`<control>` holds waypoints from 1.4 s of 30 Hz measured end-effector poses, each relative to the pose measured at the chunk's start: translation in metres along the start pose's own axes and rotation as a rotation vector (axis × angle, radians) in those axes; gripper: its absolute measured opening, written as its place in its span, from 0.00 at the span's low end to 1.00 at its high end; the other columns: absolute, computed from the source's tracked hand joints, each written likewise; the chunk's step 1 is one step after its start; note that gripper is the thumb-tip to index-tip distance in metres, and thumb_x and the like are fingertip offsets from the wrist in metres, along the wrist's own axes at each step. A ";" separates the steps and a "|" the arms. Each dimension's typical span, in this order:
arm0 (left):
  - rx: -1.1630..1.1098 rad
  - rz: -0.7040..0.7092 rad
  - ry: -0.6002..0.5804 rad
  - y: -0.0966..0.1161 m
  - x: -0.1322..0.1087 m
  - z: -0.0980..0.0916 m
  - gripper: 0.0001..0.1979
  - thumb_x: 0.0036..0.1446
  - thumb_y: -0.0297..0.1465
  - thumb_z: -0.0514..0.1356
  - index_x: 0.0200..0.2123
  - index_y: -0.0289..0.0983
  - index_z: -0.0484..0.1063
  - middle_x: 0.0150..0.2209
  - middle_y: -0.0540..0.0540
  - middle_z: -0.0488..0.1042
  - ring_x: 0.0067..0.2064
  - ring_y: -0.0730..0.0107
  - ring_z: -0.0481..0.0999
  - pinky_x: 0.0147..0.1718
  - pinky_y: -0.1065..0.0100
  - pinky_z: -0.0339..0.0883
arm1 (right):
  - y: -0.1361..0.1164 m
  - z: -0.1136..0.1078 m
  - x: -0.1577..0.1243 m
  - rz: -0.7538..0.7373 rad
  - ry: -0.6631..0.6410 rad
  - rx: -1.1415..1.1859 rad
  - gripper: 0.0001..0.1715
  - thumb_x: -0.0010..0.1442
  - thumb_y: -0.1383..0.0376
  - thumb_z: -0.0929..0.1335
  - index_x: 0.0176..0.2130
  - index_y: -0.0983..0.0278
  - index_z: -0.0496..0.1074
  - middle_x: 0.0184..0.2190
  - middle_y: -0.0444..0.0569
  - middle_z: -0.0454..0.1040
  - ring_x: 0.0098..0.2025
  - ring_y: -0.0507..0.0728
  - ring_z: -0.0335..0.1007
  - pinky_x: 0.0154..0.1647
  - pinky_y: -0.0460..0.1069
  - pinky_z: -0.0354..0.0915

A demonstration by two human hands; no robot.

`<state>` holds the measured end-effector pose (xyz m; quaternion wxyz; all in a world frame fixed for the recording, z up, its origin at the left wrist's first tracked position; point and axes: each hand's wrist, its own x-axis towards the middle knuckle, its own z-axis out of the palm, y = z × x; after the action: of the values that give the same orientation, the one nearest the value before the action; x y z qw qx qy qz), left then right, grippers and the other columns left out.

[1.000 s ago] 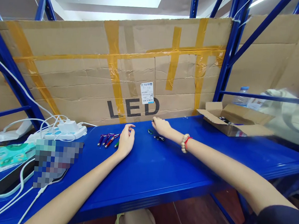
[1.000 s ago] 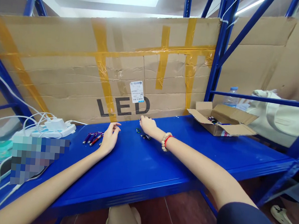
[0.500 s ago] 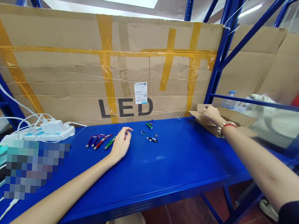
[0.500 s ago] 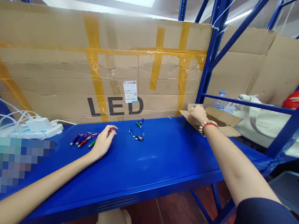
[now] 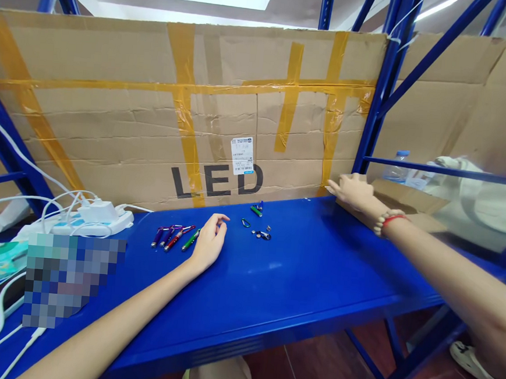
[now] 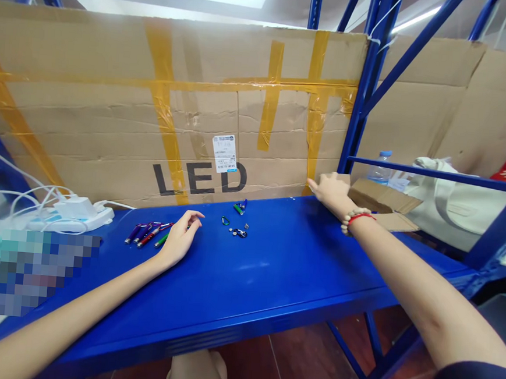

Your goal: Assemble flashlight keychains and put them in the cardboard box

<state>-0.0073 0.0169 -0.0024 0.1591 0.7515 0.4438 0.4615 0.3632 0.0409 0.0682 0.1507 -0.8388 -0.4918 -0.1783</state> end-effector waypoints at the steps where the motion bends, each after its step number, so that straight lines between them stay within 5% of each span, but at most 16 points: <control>1: 0.000 0.000 0.000 0.000 0.000 0.000 0.10 0.56 0.29 0.47 0.38 0.38 0.65 0.31 0.50 0.67 0.31 0.70 0.67 0.33 0.69 0.60 | -0.017 -0.004 -0.012 -0.077 -0.012 0.036 0.33 0.60 0.46 0.55 0.50 0.66 0.66 0.49 0.65 0.64 0.48 0.66 0.64 0.43 0.57 0.59; 4: -0.005 0.004 0.002 0.001 0.000 0.000 0.09 0.56 0.29 0.48 0.38 0.38 0.65 0.31 0.49 0.68 0.31 0.70 0.67 0.33 0.69 0.60 | -0.070 -0.012 -0.060 -0.391 -0.140 0.154 0.38 0.56 0.39 0.52 0.50 0.60 0.66 0.50 0.57 0.65 0.48 0.64 0.66 0.46 0.58 0.59; 7: -0.009 -0.003 0.011 0.002 0.000 0.000 0.09 0.56 0.29 0.47 0.38 0.38 0.65 0.31 0.49 0.68 0.31 0.70 0.67 0.33 0.69 0.60 | -0.112 -0.010 -0.109 -0.516 -0.303 0.151 0.45 0.51 0.34 0.52 0.49 0.62 0.66 0.46 0.57 0.68 0.46 0.66 0.67 0.45 0.58 0.59; 13: -0.025 0.011 0.022 0.000 0.000 0.000 0.09 0.56 0.30 0.47 0.38 0.38 0.65 0.32 0.48 0.68 0.34 0.69 0.68 0.36 0.68 0.61 | -0.153 0.011 -0.146 -0.629 -0.237 0.106 0.37 0.58 0.43 0.55 0.54 0.65 0.61 0.51 0.61 0.64 0.45 0.66 0.68 0.39 0.54 0.63; 22: -0.010 0.007 0.006 -0.002 0.000 0.001 0.08 0.55 0.30 0.49 0.38 0.39 0.66 0.33 0.49 0.68 0.33 0.70 0.68 0.36 0.68 0.61 | -0.165 0.022 -0.138 -0.720 -0.190 0.106 0.21 0.63 0.57 0.55 0.45 0.67 0.67 0.42 0.58 0.72 0.43 0.62 0.70 0.39 0.51 0.64; 42: 0.020 0.006 0.015 -0.006 0.002 0.002 0.08 0.56 0.29 0.49 0.38 0.37 0.66 0.33 0.49 0.67 0.35 0.69 0.67 0.37 0.68 0.61 | -0.164 0.024 -0.126 -0.856 -0.176 0.163 0.22 0.62 0.59 0.57 0.33 0.68 0.74 0.32 0.57 0.76 0.36 0.60 0.73 0.34 0.48 0.62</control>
<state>-0.0086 0.0218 -0.0060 0.1468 0.7510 0.4472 0.4631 0.1656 0.0317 0.0033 0.0865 -0.5568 -0.8184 -0.1132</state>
